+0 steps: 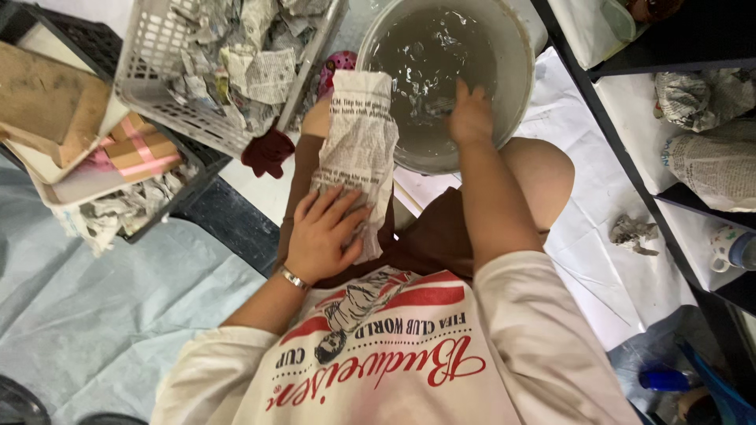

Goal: The person sits on the floor and wraps small ceramic items with newspaper. They fold the paper around each item, dip it into a bucket of water, and place the wrapped item on a nearby shelf. The process is repeated for several items.

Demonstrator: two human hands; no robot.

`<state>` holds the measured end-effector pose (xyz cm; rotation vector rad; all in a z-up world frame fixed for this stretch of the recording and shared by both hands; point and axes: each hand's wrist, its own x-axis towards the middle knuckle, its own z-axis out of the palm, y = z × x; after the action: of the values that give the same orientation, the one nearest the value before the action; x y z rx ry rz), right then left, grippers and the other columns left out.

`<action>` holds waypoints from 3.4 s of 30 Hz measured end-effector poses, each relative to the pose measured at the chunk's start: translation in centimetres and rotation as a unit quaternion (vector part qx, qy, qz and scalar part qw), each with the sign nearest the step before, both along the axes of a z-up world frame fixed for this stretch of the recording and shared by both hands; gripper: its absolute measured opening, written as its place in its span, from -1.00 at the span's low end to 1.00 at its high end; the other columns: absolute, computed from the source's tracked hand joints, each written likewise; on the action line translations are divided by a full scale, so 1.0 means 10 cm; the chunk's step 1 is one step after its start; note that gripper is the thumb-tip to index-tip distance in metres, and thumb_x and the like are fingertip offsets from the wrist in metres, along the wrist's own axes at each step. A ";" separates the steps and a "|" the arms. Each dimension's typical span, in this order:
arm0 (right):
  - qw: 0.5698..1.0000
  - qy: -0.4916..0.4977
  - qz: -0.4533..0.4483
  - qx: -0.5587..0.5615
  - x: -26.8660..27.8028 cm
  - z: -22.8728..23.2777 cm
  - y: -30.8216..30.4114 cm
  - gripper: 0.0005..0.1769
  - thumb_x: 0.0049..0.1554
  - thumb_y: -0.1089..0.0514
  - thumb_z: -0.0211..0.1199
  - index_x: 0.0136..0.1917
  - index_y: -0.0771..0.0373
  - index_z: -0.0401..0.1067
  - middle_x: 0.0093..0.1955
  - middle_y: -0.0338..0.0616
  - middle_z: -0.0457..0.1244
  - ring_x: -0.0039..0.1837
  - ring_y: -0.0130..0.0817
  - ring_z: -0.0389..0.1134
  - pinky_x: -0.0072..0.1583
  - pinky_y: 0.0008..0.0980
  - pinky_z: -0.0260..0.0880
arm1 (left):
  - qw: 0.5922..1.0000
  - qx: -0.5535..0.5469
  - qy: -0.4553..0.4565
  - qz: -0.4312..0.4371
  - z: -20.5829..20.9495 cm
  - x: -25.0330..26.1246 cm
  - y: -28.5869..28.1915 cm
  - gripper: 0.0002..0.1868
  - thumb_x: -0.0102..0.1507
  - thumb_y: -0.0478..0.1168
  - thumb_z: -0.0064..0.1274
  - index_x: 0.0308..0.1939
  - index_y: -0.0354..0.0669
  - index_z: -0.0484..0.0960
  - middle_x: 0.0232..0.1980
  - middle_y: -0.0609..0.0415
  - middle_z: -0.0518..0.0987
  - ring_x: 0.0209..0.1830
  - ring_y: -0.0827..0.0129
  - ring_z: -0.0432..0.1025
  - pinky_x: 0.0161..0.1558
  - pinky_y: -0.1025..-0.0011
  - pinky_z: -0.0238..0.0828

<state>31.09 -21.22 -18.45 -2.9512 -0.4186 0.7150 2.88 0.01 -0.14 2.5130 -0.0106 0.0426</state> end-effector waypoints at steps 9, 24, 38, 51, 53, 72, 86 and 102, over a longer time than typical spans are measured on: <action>0.978 0.108 0.126 0.127 -0.65 0.72 0.31 -0.37 0.08 -0.04 0.38 0.38 0.13 0.38 0.28 0.12 0.30 0.27 0.11 0.32 0.23 -0.02 0.32 | 1.000 0.013 -0.021 -0.004 -0.05 -0.06 -0.01 -0.57 0.17 -0.09 0.19 0.14 0.05 0.66 0.38 0.09 0.49 0.45 0.10 0.28 0.44 -0.01 0.02; 0.970 -0.083 0.106 0.202 -0.01 1.61 -0.28 -0.82 0.19 0.08 0.39 -0.06 0.23 0.64 -0.11 0.03 0.42 -0.11 -0.02 0.43 0.00 -0.14 0.41 | 0.998 0.018 -0.058 0.013 -0.12 -0.15 0.04 -0.56 0.19 -0.10 0.17 0.16 0.02 0.66 0.41 0.06 0.47 0.48 0.08 0.24 0.47 0.00 -0.01; 0.835 -0.018 0.096 0.542 0.13 2.71 -0.87 -0.90 0.35 0.32 0.27 -0.03 0.40 0.47 -0.03 0.01 0.37 -0.03 -0.23 0.40 0.07 -0.26 0.44 | 0.998 0.031 -0.051 0.028 -0.10 -0.22 0.07 -0.58 0.21 -0.10 0.17 0.15 0.03 0.67 0.42 0.08 0.48 0.49 0.11 0.26 0.49 0.02 -0.01; 0.980 -0.057 0.028 0.191 -1.36 0.25 -0.38 -0.51 0.15 0.05 0.32 0.33 0.14 0.40 0.37 0.01 0.31 0.37 0.02 0.32 0.40 -0.11 0.33 | 0.995 0.071 -0.053 0.045 -0.13 -0.18 0.02 -0.57 0.20 -0.09 0.16 0.16 0.04 0.65 0.38 0.08 0.49 0.46 0.13 0.27 0.46 0.02 0.00; 0.971 0.008 -0.012 0.239 -1.37 0.50 -0.44 -0.51 0.13 0.06 0.31 0.33 0.13 0.42 0.35 0.06 0.30 0.36 0.05 0.31 0.35 -0.10 0.32 | 0.996 0.059 -0.049 0.047 -0.12 -0.18 0.02 -0.57 0.17 -0.08 0.15 0.13 0.04 0.65 0.36 0.07 0.49 0.43 0.11 0.27 0.44 0.01 0.00; 0.947 -0.164 0.115 0.251 -0.14 3.25 -1.01 -0.58 0.15 0.03 0.29 0.25 0.19 0.50 0.17 0.05 0.38 0.20 0.04 0.38 0.24 -0.10 0.34 | 0.997 0.051 -0.042 0.041 -0.16 -0.08 0.06 -0.55 0.09 -0.09 0.15 0.09 0.07 0.66 0.36 0.07 0.46 0.42 0.08 0.26 0.39 -0.02 0.00; 0.968 -0.025 0.201 0.151 -1.02 1.71 -0.33 -0.67 0.09 0.11 0.22 0.14 0.10 0.49 0.13 -0.10 0.39 0.21 -0.05 0.42 0.27 -0.09 0.36 | 0.997 0.019 -0.060 0.042 -0.17 -0.13 0.08 -0.55 0.13 -0.12 0.14 0.11 0.01 0.65 0.35 0.08 0.48 0.41 0.09 0.26 0.38 0.00 0.01; 0.637 0.456 -0.344 0.517 -1.57 1.06 -1.26 -0.45 0.21 0.02 0.10 0.45 0.08 0.19 0.45 -0.14 0.23 0.36 -0.20 0.38 0.29 -0.09 0.44 | 0.997 0.012 -0.059 0.056 -0.21 -0.14 0.01 -0.57 0.12 -0.12 0.14 0.08 -0.01 0.66 0.33 0.08 0.48 0.40 0.08 0.24 0.35 -0.03 0.01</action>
<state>15.41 -33.79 -7.87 -1.2067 0.3189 1.1389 1.49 0.15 -2.28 2.5288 0.0816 0.2371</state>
